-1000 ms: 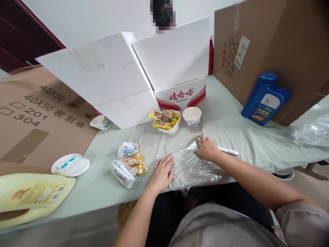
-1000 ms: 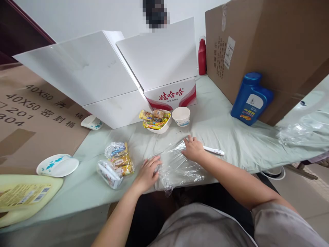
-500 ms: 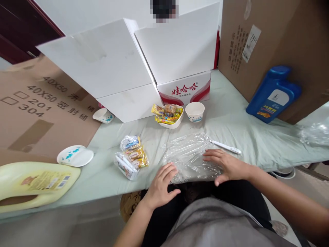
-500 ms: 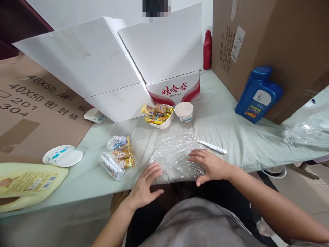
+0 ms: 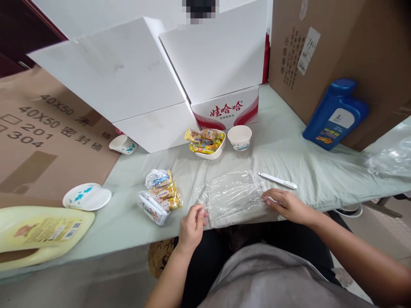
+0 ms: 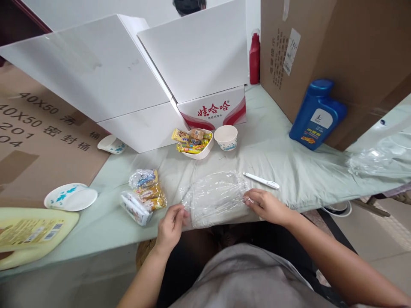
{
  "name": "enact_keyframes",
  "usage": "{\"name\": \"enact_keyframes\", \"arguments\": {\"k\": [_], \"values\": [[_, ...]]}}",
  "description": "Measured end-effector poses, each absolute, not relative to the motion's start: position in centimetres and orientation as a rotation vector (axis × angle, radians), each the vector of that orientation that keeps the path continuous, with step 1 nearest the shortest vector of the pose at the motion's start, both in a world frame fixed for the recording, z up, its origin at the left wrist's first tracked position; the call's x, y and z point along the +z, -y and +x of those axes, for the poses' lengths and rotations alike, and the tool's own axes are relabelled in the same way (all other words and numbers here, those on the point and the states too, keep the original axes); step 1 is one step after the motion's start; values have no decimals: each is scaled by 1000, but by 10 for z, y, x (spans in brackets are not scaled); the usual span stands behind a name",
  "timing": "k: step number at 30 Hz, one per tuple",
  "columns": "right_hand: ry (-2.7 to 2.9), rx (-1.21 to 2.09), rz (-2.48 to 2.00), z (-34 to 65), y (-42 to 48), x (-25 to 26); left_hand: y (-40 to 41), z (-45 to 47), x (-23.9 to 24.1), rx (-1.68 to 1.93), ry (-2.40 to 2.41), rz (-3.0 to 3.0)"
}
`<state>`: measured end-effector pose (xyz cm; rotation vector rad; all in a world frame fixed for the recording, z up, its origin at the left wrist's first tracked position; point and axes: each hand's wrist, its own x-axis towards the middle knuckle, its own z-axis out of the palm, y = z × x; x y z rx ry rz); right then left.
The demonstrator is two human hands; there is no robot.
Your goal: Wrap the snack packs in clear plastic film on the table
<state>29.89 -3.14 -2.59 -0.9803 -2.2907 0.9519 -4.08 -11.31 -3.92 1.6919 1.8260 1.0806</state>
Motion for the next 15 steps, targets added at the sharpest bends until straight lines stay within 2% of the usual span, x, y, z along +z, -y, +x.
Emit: {"name": "enact_keyframes", "arguments": {"k": [4, 7, 11, 15], "values": [[2028, 1015, -1223, 278, 23, -34, 90, -35, -32, 1176, -2019, 1654], [2045, 851, -1492, 261, 13, -40, 65, -32, -32, 1104, -2215, 1678], [2269, 521, -1807, 247, 5, -41, 39, -30, -37, 592, -2486, 1753], [2347, 429, -1903, 241, 5, -40, 26, -31, -37, 212, -2585, 1770]]}}
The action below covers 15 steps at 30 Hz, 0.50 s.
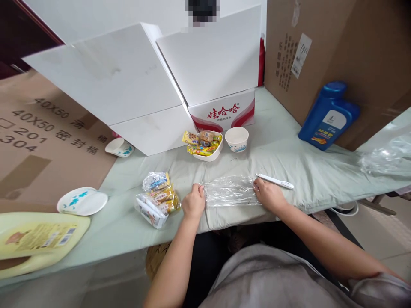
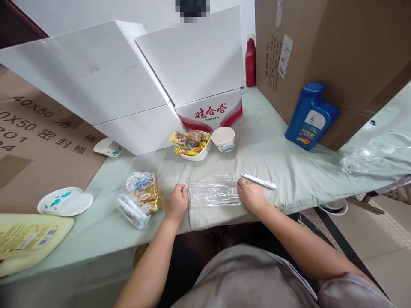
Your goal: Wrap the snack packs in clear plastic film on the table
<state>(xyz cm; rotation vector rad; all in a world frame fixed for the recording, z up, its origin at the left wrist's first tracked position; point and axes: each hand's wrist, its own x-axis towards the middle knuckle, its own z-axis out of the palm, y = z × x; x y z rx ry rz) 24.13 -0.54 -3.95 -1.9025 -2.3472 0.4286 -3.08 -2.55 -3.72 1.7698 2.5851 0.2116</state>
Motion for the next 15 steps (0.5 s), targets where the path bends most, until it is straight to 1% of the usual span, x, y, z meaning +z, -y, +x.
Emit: {"name": "enact_keyframes", "arguments": {"k": [8, 12, 15], "values": [[2361, 358, -1968, 245, 2, -33, 14, -27, -42, 5, -2614, 1834], [2393, 251, -1723, 244, -13, -18, 17, -19, -53, -29, -2668, 1872], [2476, 384, -1588, 229, -31, -9, 21, -19, -59, 10, -2694, 1895]]}}
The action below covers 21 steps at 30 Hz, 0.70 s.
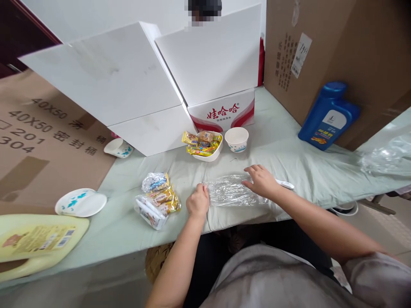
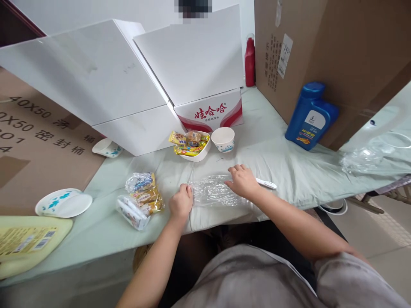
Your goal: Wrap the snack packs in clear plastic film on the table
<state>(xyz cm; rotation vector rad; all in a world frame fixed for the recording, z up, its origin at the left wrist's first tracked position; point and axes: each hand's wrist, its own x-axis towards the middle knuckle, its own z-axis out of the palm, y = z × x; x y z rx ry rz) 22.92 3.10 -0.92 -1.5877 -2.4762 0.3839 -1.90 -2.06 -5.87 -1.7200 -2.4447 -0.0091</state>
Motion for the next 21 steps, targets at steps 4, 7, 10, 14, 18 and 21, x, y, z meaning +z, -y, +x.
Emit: {"name": "enact_keyframes", "arguments": {"k": [4, 7, 10, 14, 18, 21], "values": [[2565, 787, -1583, 208, -55, -8, 22, -23, -64, -69, 2321, -1801], [2582, 1005, -1505, 204, -68, -7, 22, -25, -68, -59, 2243, -1881], [2553, 1231, -1431, 210, -76, -3, 20, -25, -69, -23, 2221, -1896], [2472, 1497, -1385, 224, -81, -1, 20, -24, -68, 8, 2208, -1902], [2305, 1699, -1306, 244, -88, -6, 20, -23, -67, 13, 2203, -1901], [2121, 1718, -1300, 268, -96, -11, 20, -23, -66, 15, 2205, -1899]]}}
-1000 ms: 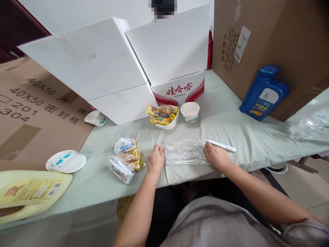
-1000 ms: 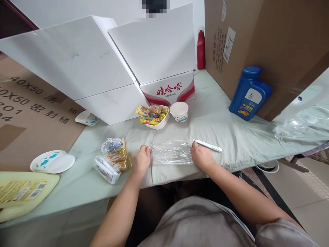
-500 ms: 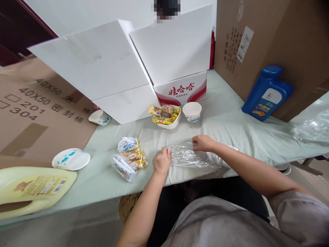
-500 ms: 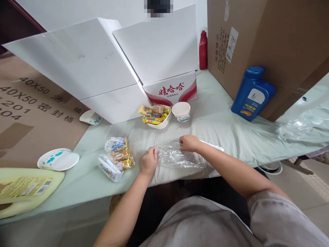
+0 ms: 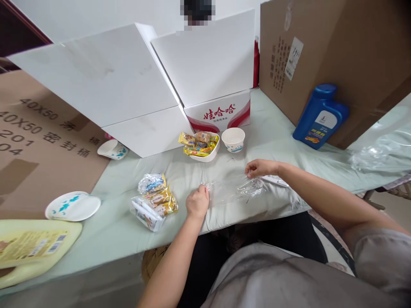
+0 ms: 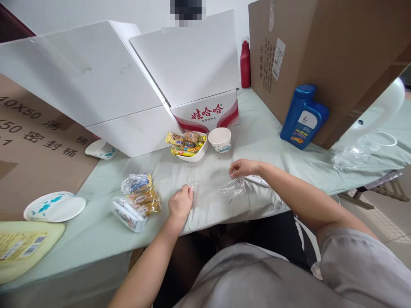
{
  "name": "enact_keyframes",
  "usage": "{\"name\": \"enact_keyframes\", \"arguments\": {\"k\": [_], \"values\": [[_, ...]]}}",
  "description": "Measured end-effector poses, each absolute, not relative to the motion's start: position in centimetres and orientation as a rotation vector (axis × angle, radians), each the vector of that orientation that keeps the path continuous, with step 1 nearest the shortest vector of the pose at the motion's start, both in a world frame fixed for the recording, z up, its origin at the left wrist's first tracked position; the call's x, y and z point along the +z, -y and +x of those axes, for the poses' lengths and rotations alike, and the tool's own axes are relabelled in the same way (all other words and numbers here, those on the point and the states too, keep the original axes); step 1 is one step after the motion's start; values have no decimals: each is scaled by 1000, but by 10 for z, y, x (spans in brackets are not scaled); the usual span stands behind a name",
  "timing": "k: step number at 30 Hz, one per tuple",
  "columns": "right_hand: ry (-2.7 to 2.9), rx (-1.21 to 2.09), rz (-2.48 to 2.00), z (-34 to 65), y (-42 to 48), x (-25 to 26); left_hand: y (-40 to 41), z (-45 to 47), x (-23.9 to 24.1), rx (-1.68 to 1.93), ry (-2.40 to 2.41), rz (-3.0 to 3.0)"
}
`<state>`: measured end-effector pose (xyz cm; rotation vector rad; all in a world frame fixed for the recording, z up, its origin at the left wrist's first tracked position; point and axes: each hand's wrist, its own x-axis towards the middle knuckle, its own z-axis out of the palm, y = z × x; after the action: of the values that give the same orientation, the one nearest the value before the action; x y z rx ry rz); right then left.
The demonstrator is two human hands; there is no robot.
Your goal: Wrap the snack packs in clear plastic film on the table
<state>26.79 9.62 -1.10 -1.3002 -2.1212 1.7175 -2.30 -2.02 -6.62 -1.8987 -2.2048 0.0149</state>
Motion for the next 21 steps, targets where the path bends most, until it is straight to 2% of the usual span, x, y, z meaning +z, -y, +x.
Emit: {"name": "enact_keyframes", "arguments": {"k": [4, 10, 14, 16, 17, 21], "values": [[1930, 1705, -1361, 305, -109, -12, 20, -24, -67, 15, 2199, -1904], [1673, 1230, -1699, 325, -101, 1, 21, -24, -68, -8, 2216, -1889], [1895, 1572, -1631, 317, -68, 4, 22, -24, -66, -32, 2218, -1887], [2012, 1617, -1676, 317, -56, 2, 23, -24, -65, -44, 2224, -1875], [2062, 1516, -1752, 318, -52, 1, 24, -24, -65, -50, 2227, -1870], [2141, 719, -1929, 322, -43, 1, 24, -25, -67, -75, 2231, -1854]]}}
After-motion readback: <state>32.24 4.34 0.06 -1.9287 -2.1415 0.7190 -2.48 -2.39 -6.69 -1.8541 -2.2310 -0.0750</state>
